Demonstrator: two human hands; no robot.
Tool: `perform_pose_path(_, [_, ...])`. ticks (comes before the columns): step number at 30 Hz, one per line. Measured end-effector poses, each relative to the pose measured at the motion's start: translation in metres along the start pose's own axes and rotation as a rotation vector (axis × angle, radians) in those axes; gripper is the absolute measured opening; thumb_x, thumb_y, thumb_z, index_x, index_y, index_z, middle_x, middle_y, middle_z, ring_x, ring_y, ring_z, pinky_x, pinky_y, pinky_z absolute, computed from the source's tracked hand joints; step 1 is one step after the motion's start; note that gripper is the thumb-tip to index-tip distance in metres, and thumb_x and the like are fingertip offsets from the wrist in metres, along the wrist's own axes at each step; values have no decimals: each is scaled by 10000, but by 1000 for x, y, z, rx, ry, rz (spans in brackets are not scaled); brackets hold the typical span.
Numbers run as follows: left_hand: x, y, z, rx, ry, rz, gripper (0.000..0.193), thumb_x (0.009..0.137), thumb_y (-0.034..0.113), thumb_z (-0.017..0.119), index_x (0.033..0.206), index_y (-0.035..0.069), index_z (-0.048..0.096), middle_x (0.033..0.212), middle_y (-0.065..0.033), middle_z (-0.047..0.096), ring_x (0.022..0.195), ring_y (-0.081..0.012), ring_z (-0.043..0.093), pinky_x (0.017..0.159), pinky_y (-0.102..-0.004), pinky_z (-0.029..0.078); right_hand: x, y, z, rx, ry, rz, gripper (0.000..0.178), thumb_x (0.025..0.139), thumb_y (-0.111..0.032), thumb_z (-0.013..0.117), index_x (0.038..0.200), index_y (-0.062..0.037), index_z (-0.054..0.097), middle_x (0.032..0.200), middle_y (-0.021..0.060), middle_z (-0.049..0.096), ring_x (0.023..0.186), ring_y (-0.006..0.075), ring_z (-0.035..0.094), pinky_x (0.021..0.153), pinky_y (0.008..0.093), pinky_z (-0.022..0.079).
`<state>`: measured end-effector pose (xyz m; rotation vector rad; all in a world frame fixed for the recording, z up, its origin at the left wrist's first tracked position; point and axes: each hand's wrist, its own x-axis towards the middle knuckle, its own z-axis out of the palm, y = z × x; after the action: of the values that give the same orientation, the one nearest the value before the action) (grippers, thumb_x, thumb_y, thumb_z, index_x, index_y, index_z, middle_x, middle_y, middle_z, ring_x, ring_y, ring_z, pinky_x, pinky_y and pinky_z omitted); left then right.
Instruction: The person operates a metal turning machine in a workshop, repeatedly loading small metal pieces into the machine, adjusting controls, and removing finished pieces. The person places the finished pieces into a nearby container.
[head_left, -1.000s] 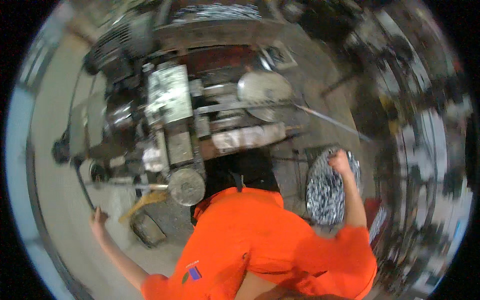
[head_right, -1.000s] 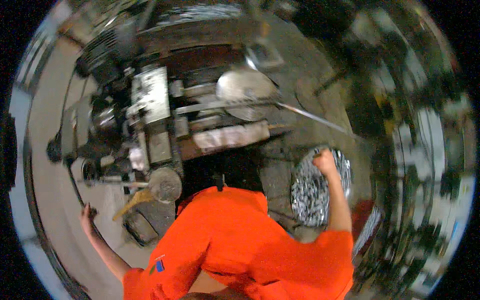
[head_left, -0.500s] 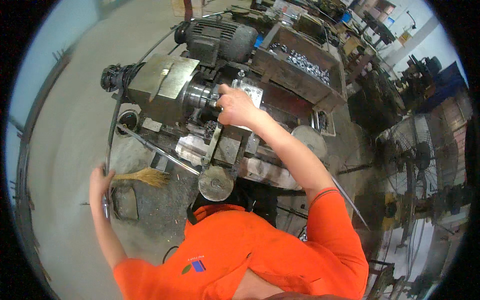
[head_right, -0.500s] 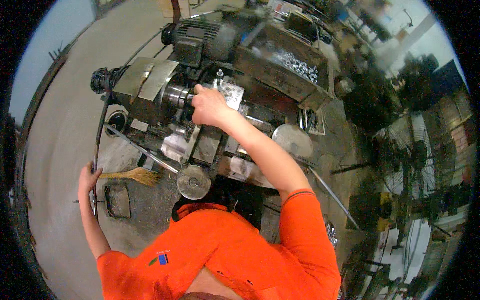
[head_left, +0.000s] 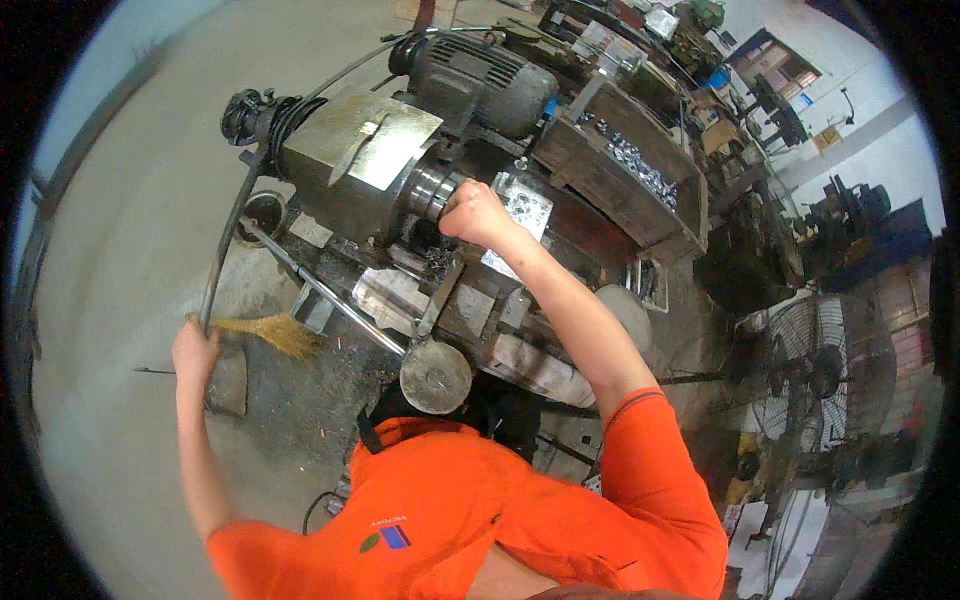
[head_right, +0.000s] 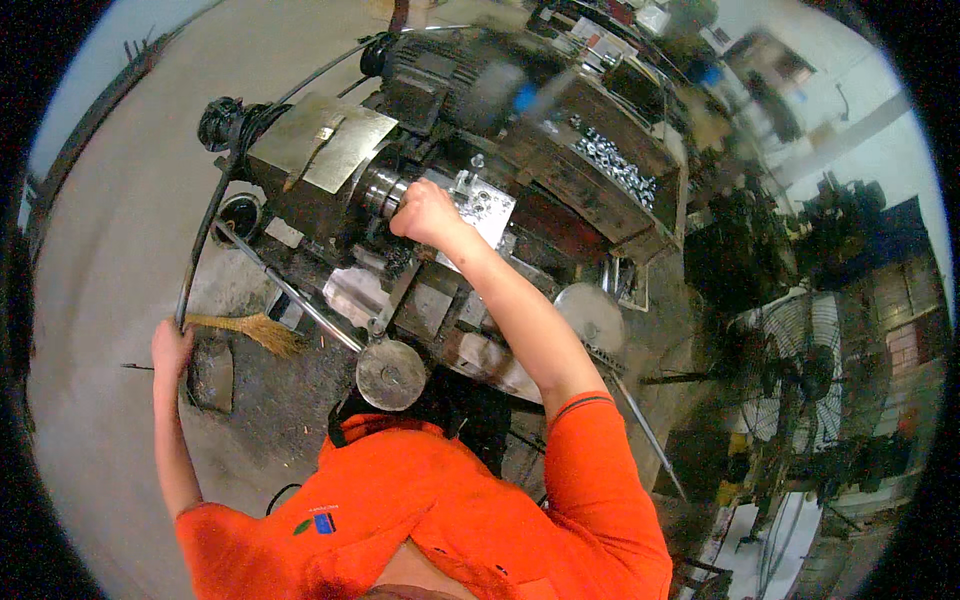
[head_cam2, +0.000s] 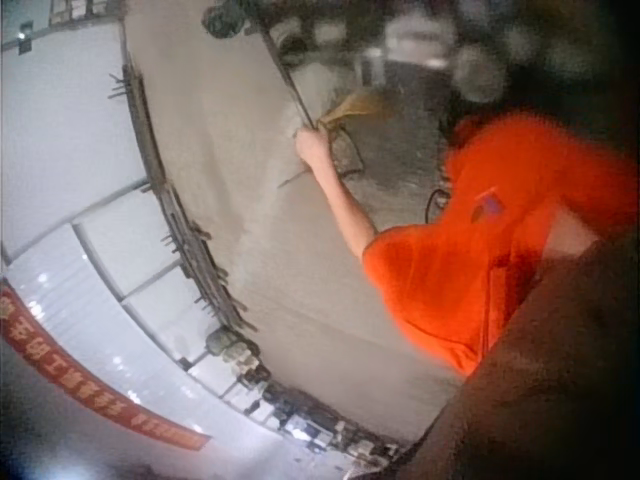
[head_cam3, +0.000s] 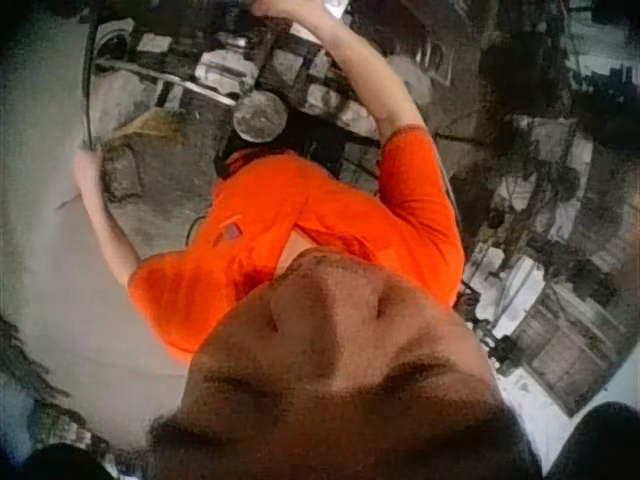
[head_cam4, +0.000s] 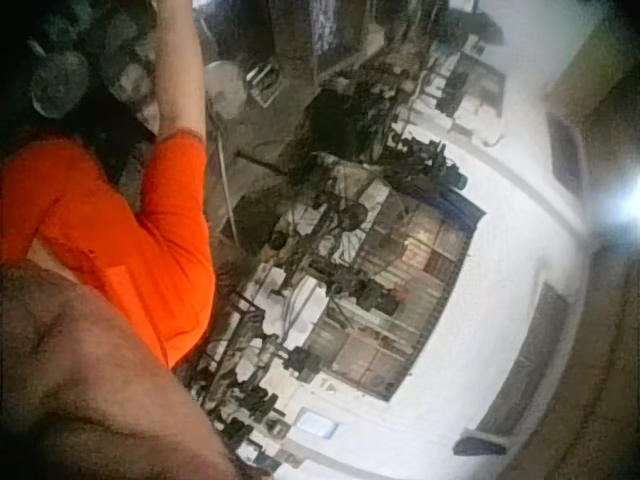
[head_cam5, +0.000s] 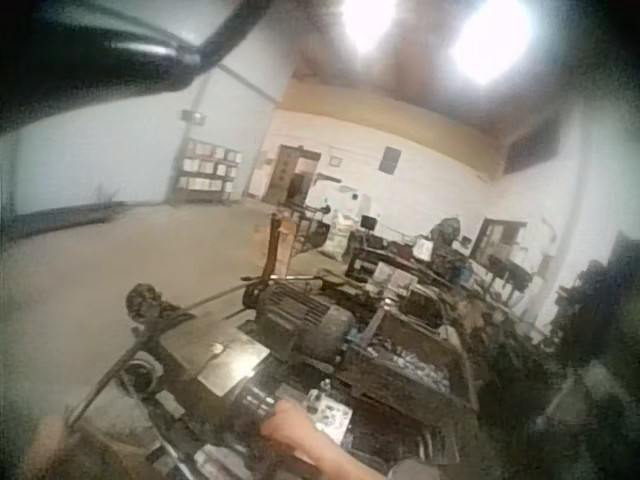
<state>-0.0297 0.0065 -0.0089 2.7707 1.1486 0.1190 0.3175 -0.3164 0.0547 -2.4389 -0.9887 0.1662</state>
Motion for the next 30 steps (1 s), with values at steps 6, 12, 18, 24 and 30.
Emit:
perform_pose_path(6, [41,-51,9,255,56,83,192,761,218,589,759,26,590,716,-189,608,703,-362,604,640,-451,479,-9,-10,-12,92,-56,-1,204,526,-153,597,607,33,624,587,212,573,579,342,602,586,367,495])
perform_pose_path(12, [129,-132,-4,420,289,298,91,725,77,563,791,42,510,667,-151,591,618,-318,600,545,-428,475,-4,1,-3,37,47,-34,229,532,-178,580,634,18,641,601,215,574,579,337,600,606,361,494])
perform_pose_path(18, [137,-106,-2,299,68,-82,270,786,180,558,1009,28,569,839,-192,634,763,-345,624,676,-415,502,-30,1,-17,118,135,-70,256,545,-176,602,733,-20,679,847,197,626,792,339,607,739,356,489])
perform_pose_path(24, [88,-6,77,-594,651,147,332,799,205,586,1088,42,574,1002,-175,618,912,-277,604,778,-375,469,-134,43,-67,199,386,-86,295,569,-94,599,850,-23,655,1071,152,587,979,291,577,814,323,462])
perform_pose_path(30, [46,80,219,-50,-210,295,463,672,319,698,1021,36,586,942,-177,631,873,-363,602,722,-423,492,-284,120,-88,40,460,528,255,610,-85,610,851,-32,679,878,137,657,854,250,634,776,305,480])
